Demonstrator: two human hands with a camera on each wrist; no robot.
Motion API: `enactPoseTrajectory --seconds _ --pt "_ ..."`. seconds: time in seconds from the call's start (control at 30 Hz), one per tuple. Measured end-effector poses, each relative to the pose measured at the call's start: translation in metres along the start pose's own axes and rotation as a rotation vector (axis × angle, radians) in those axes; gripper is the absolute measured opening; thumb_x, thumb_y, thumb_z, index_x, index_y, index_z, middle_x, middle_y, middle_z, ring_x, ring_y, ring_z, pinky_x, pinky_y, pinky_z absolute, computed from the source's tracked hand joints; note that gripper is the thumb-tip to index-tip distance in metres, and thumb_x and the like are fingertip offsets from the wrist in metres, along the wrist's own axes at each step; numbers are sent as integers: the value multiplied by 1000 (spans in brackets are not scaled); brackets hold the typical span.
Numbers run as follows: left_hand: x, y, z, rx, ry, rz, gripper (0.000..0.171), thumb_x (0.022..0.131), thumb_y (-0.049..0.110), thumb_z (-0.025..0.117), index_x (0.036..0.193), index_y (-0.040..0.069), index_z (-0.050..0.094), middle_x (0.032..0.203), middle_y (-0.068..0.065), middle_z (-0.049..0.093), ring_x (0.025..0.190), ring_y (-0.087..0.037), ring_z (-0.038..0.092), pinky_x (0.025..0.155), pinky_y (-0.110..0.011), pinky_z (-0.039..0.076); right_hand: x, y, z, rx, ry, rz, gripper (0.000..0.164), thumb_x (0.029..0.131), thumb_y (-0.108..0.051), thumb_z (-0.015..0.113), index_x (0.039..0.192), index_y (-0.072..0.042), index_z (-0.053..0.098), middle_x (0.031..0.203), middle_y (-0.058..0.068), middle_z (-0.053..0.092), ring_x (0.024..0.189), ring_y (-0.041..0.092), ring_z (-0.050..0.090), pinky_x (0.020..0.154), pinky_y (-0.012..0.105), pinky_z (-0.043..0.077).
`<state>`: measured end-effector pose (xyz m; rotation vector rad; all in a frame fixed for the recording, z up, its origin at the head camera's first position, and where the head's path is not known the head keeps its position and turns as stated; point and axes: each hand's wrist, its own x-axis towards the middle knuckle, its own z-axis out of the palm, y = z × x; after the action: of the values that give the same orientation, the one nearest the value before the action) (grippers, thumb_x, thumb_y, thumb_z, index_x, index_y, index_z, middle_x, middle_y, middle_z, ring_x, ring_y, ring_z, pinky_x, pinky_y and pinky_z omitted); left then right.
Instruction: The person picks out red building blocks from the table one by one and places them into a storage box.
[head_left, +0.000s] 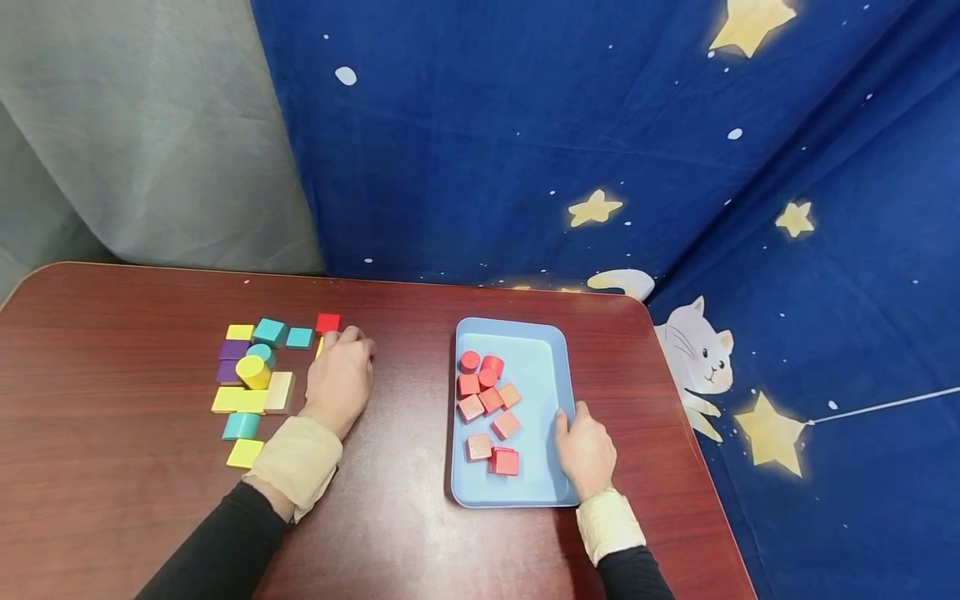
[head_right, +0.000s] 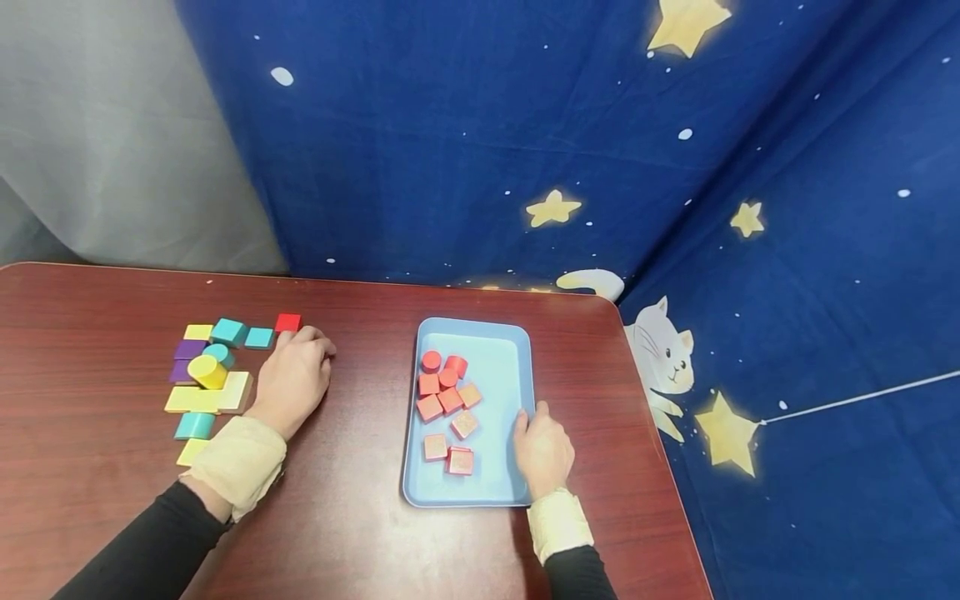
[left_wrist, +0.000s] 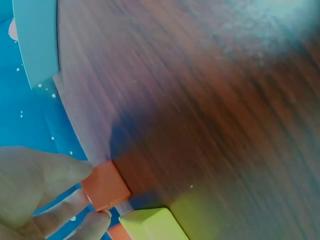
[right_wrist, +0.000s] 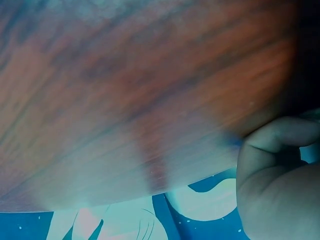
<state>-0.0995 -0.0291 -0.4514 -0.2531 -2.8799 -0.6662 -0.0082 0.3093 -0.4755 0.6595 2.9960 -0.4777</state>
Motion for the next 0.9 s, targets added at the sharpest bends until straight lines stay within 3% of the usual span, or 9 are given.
enactPoseTrajectory --seconds 0.4,0.67,0.9 --pt "-3 1 4 76 -19 70 6 79 -1 64 80 3 68 89 -10 60 94 -39 53 72 -44 51 0 -1 0 2 2 9 53 96 -40 44 132 -1 53 108 25 65 89 44 64 69 54 47" --pt "-7 3 9 32 -83 46 8 78 1 62 82 7 66 85 -9 59 83 -37 53 68 -45 49 0 -1 0 -3 10 6 52 96 -39 45 130 -1 54 105 25 65 87 45 64 67 54 46" --pt "-9 5 10 35 -76 63 7 78 1 63 83 6 66 84 -9 59 79 -35 53 69 -43 48 0 0 1 -1 5 1 51 95 -38 45 129 0 54 105 26 65 87 45 64 66 54 46"
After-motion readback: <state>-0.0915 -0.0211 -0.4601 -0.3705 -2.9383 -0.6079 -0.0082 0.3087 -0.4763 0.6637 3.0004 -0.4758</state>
